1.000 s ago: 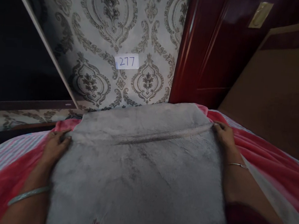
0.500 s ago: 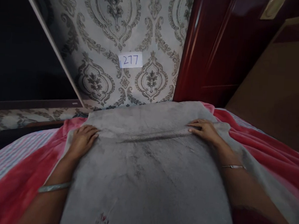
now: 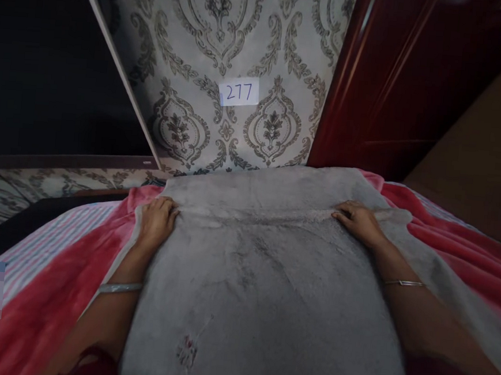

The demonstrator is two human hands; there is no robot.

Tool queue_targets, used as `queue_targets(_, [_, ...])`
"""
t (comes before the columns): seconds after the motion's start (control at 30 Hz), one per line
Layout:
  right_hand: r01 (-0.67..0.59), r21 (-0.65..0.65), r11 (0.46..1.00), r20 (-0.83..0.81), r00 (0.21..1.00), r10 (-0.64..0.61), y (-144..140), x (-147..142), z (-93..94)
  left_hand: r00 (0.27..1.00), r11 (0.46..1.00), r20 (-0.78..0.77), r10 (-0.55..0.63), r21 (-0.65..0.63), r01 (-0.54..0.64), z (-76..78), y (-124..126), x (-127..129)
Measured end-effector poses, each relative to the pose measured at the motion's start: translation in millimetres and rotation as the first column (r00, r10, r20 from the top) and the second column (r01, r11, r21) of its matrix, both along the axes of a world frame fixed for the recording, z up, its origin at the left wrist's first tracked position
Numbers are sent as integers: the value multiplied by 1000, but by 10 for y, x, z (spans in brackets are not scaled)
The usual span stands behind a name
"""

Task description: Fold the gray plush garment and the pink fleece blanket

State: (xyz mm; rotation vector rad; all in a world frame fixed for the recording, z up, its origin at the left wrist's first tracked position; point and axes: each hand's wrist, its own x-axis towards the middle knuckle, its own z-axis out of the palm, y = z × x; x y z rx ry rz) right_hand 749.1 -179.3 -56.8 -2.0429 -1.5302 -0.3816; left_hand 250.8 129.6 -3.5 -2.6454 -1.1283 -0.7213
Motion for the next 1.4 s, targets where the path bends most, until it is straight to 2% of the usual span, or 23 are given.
queue_targets(0.17, [43, -83, 996, 5, 999, -43, -118, 205, -61, 997, 999, -75, 23, -29, -25, -19, 69, -103])
queue_targets(0.27, [147, -77, 986, 32, 989, -145, -235, 276, -98, 995, 999, -92, 43, 7, -43, -5, 89, -188])
queue_targets(0.37, [263, -53, 963, 65, 964, -260, -333, 208, -126, 999, 999, -38, 23, 48, -21, 19, 63, -242])
queue_targets(0.47, [323, 31, 946, 117, 939, -324, -424, 41, -103, 996, 994, 91, -7, 107, -3, 41, -3, -265])
queue_targets(0.53, [324, 107, 940, 144, 930, -338, -505, -83, -27, 983, 989, 183, -17, 148, -10, 62, -53, -272])
queue_targets(0.63, [312, 187, 931, 152, 927, -342, -695, -253, 183, 967, 981, 254, -37, 193, -13, 132, -132, -306])
queue_targets(0.73, [319, 208, 925, 154, 923, -353, -979, -403, 415, 974, 980, 219, -48, 200, 4, 253, -244, -448])
queue_targets(0.83, [324, 205, 924, 148, 923, -356, -1321, -532, 511, 988, 976, 145, -61, 215, 29, 349, -425, -738])
queue_targets(0.93, [340, 199, 919, 117, 923, -367, -1651, -633, 385, 990, 970, 80, -120, 224, 99, 310, -661, -1080])
queue_targets(1.1, [314, 108, 943, -10, 949, -315, -1996, -759, -66, 955, 944, -102, -279, 155, 292, -38, -1021, -1430])
queue_targets(1.17, [341, 95, 935, -20, 940, -340, -2060, -784, -191, 956, 949, -118, -268, 136, 283, -158, -1122, -1502])
queue_targets(1.23, [403, 92, 911, 26, 913, -407, -2102, -781, -259, 972, 968, -108, -210, 117, 223, -214, -1199, -1574])
queue_targets(1.3, [445, 84, 892, 111, 885, -452, -2134, -751, -296, 981, 980, -103, -165, 92, 175, -214, -1256, -1652])
queue_targets(1.4, [439, 61, 897, 222, 870, -441, -2171, -686, -343, 980, 985, -119, -162, 36, 168, -174, -1313, -1758])
